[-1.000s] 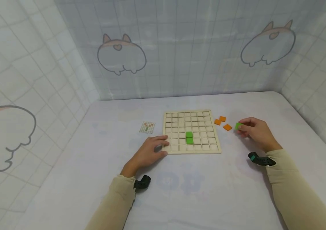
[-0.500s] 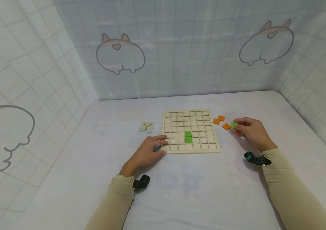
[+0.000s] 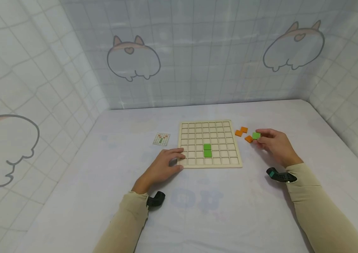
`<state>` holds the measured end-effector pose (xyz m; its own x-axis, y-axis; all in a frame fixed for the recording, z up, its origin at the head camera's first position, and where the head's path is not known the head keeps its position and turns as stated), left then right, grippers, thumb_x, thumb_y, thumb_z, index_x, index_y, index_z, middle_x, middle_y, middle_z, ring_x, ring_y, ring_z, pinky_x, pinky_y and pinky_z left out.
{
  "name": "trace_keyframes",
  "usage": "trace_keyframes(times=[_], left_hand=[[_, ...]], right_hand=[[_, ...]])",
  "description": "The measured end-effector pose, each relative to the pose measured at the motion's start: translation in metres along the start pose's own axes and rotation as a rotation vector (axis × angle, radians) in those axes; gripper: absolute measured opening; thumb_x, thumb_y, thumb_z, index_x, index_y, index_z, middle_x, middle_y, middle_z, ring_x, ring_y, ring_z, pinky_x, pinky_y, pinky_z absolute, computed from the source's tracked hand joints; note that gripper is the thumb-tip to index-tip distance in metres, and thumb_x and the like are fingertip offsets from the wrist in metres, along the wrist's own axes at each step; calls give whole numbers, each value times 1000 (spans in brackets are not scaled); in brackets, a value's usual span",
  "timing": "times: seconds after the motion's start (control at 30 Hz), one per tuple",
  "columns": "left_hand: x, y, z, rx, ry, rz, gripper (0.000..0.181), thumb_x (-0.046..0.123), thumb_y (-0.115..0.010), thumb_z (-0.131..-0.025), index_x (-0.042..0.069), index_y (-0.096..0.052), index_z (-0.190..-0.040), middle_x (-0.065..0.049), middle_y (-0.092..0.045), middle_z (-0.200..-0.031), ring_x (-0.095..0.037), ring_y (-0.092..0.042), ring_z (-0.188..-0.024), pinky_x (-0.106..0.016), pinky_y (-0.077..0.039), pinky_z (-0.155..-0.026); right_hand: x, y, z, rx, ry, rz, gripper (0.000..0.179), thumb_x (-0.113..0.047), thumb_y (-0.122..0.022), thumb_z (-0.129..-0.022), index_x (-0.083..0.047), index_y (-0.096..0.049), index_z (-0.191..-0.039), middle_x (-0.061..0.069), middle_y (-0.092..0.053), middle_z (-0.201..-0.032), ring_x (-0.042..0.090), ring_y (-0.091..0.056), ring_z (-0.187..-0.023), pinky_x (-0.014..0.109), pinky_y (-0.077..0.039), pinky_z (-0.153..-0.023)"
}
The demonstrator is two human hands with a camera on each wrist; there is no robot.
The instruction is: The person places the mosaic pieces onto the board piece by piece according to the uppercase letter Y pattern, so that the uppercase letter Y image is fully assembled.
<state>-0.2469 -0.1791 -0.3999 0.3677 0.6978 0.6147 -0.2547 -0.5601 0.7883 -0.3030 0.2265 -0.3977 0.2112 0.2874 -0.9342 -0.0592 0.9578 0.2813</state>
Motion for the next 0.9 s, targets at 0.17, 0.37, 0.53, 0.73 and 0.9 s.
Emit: trace_keyframes(times=[0.17,0.37,0.53,0.73,0.9], left_hand=[[0,0,0,1,9,6,35,24,-72,-94,16,-68,-127,5,-46,-152,-24,-37,-140,-47,-30,-112],[0,0,-1,4,-3,8,35,25,-71,-95,16,-67,-128,5,-46,-153,-25,-37,-140,-47,-30,-113],[-1,-1,0,2,-10,12,35,25,-72,-94,16,-67,-128,4,-46,-153,-26,-37,-140,-48,-31,-112],[0,0,-1,1,-4,9,35,25,-72,-94,16,-67,-128,5,-46,-153,-26,-37,-140,-47,-31,-112],[1,0,-1,-2,9,3,35,25,-71,-95,16,-67,-128,6,-46,-153,-24,-37,-140,-46,-31,-112]], right_hand=[[0,-2,0,-3,6,-5,50,-17,-56,-102,-3,-45,-149,17,-46,-141,12,-64,-101,19,-53,-83],[-2,-2,0,-29,45,-24,50,-15,-55,-102,0,-45,-148,18,-47,-137,11,-66,-98,20,-53,-85],[-1,-5,0,-33,41,-22,48,-15,-57,-101,0,-48,-146,19,-51,-134,9,-66,-97,20,-53,-84],[-2,-8,1,-40,41,-29,47,-15,-58,-101,1,-49,-145,21,-53,-135,9,-66,-98,21,-53,-85],[-5,-12,2,-56,50,-35,46,-15,-58,-102,2,-49,-144,21,-52,-136,9,-67,-99,22,-54,-85]])
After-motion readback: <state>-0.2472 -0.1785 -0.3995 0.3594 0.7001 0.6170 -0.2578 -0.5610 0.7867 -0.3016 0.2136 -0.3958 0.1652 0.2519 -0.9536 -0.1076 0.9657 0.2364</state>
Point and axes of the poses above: each hand's wrist, its own z-axis away from the middle knuckle, its own y-axis out of the back of the hand, x = y × z, the point moved 4 cm from there along -z, towards the middle knuckle
